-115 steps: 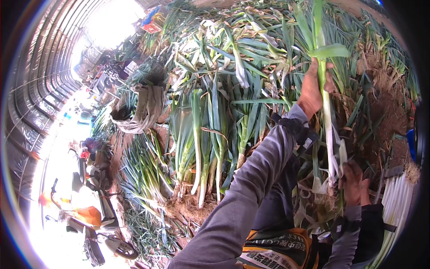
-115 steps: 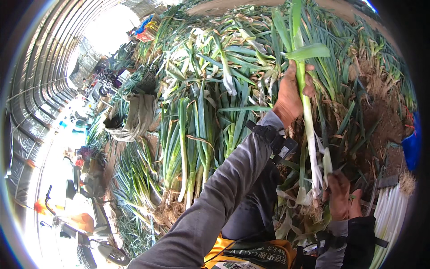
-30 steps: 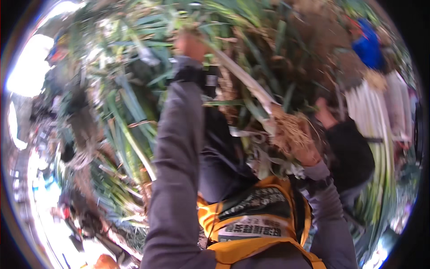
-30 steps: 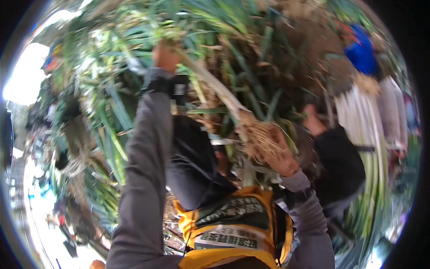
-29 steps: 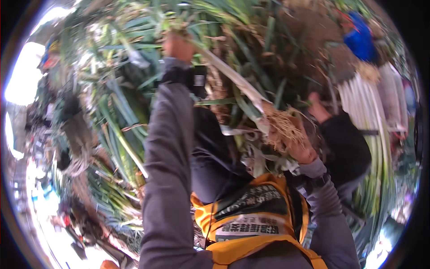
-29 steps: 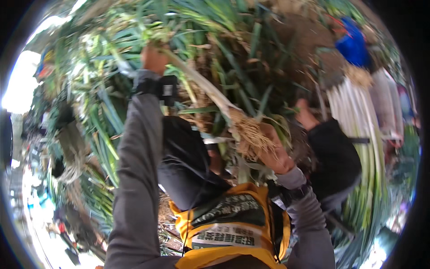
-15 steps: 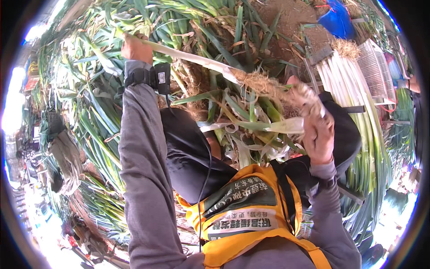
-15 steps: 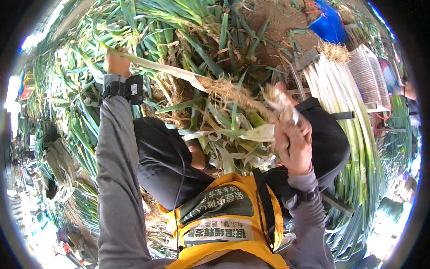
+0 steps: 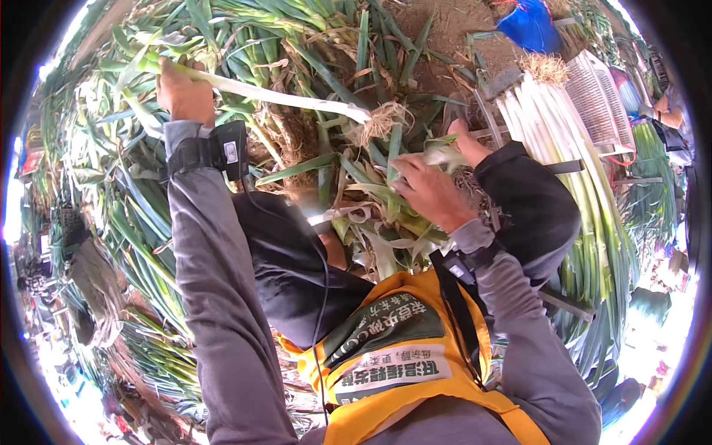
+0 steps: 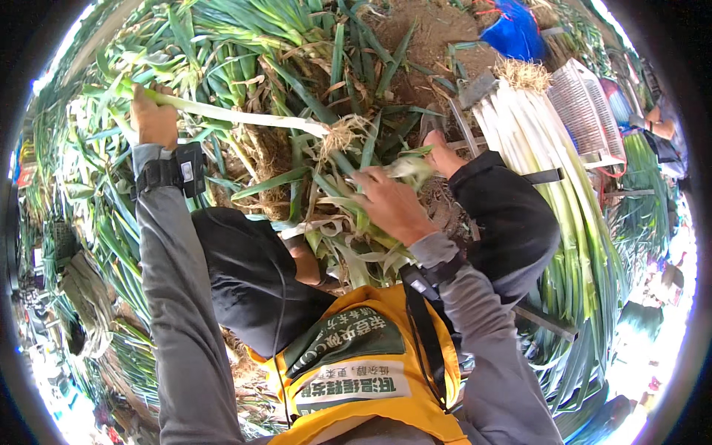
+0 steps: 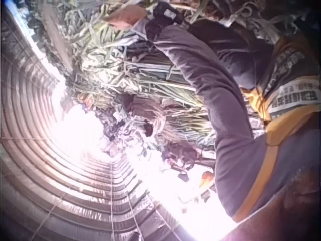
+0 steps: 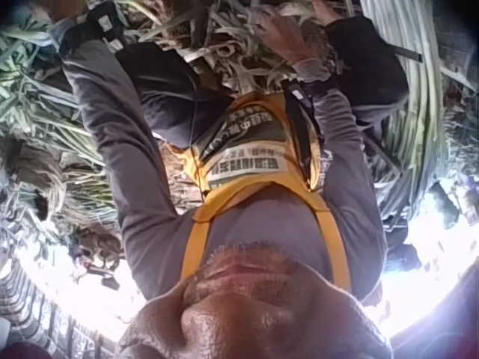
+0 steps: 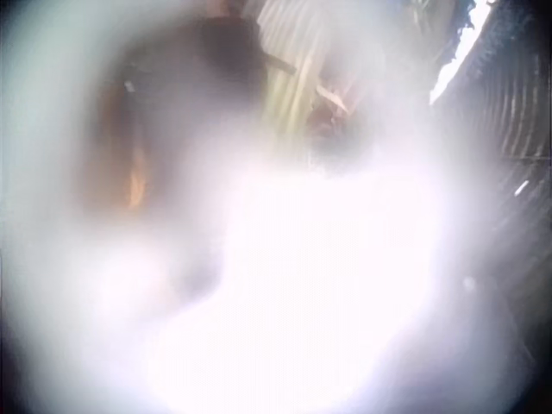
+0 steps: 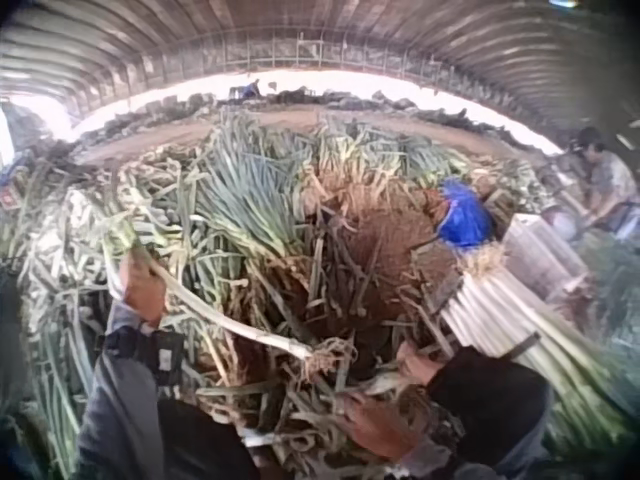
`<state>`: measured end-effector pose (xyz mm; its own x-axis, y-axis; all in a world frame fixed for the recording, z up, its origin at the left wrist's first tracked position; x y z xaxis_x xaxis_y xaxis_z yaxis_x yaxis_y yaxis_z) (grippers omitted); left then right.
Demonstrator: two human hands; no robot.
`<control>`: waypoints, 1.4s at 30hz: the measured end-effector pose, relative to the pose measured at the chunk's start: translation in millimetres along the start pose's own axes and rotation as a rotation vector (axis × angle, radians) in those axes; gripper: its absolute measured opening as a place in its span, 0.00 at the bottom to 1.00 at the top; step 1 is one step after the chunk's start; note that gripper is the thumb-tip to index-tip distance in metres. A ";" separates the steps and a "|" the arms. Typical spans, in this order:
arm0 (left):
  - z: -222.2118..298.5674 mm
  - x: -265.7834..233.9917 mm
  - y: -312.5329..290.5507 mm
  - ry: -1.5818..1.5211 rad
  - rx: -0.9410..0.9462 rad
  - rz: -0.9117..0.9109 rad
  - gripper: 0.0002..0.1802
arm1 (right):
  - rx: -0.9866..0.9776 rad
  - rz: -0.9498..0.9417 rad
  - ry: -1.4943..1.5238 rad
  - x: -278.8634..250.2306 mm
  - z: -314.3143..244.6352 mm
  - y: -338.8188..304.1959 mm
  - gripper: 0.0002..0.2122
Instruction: Cleaning, trimming, and bundling harvested leeks.
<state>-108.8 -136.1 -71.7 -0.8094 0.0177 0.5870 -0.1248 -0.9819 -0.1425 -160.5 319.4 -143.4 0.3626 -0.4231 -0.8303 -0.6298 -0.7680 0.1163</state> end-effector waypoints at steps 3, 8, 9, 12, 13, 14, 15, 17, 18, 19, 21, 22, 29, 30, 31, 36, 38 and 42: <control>6.2 14.6 3.1 0.024 -0.071 -0.321 0.17 | -0.100 0.466 0.061 -34.3 -36.6 16.8 0.16; 4.1 23.9 -8.1 -0.074 -0.189 -0.582 0.11 | -0.039 0.581 0.007 -39.3 -49.2 56.7 0.16; -0.7 33.4 -30.0 0.029 -0.169 -0.590 0.11 | -0.047 0.593 -0.053 -38.2 -39.8 60.1 0.16; 6.9 43.1 -34.2 0.066 -0.188 -0.589 0.12 | -0.045 0.486 -0.151 -33.2 -39.8 65.2 0.15; 6.3 39.5 -24.6 -0.120 -0.281 -0.386 0.15 | -0.077 0.464 -0.188 -34.5 -43.2 61.6 0.15; -0.6 37.7 -19.5 -0.307 -0.376 -0.184 0.18 | -0.074 0.465 -0.189 -35.4 -42.9 59.7 0.15; -3.6 44.5 -18.7 -0.372 -0.395 -0.208 0.18 | -0.103 0.452 -0.191 -35.2 -44.1 58.2 0.15; -9.4 49.7 -16.4 -0.338 -0.387 -0.268 0.16 | -0.129 0.440 -0.193 -34.7 -44.0 57.5 0.16; -12.1 52.4 -14.5 -0.305 -0.375 -0.325 0.14 | -0.134 0.437 -0.206 -33.6 -42.9 58.2 0.16; -18.3 54.3 -13.4 -0.358 -0.498 -0.334 0.14 | -0.140 0.433 -0.218 -32.9 -42.6 58.1 0.17; -25.3 52.7 -12.9 -0.335 -0.467 -0.357 0.14 | -0.132 0.360 -0.273 -31.7 -42.9 57.7 0.17; -24.9 51.1 -11.5 -0.313 -0.435 -0.378 0.15 | -0.124 0.285 -0.326 -27.8 -43.2 57.8 0.17; -23.3 57.3 -32.5 -0.294 -0.390 -0.299 0.12 | -0.129 0.214 -0.525 -21.2 -46.7 54.8 0.15; -21.1 57.9 -32.4 -0.309 -0.388 -0.311 0.11 | -0.139 0.219 -0.525 -18.6 -47.0 55.0 0.15; -19.6 58.6 -32.5 -0.323 -0.386 -0.322 0.11 | -0.148 0.223 -0.526 -17.1 -47.6 55.2 0.14; -13.8 52.3 -25.0 -0.314 -0.361 -0.340 0.12 | -0.192 0.261 -0.291 -12.6 -50.7 54.0 0.09; -14.3 53.1 -29.5 -0.342 -0.368 -0.363 0.16 | -0.200 0.279 -0.146 -15.6 -50.4 51.3 0.09; -13.4 55.3 -41.3 -0.379 -0.386 -0.392 0.18 | -0.100 0.256 0.109 -23.5 -54.1 45.0 0.06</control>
<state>-156.2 -92.1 -44.0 -0.4136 0.2229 0.8828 -0.6219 -0.7773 -0.0951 -160.2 268.9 -89.1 0.2757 -0.6544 -0.7041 -0.6417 -0.6707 0.3720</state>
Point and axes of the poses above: each hand's wrist, its own y-axis towards the middle knuckle, its own x-axis out of the palm, z = x × y, the point moved 6 cm from there along y, towards the middle knuckle, and after that the axes turned 7 degrees about z, right-handed, at the moved point
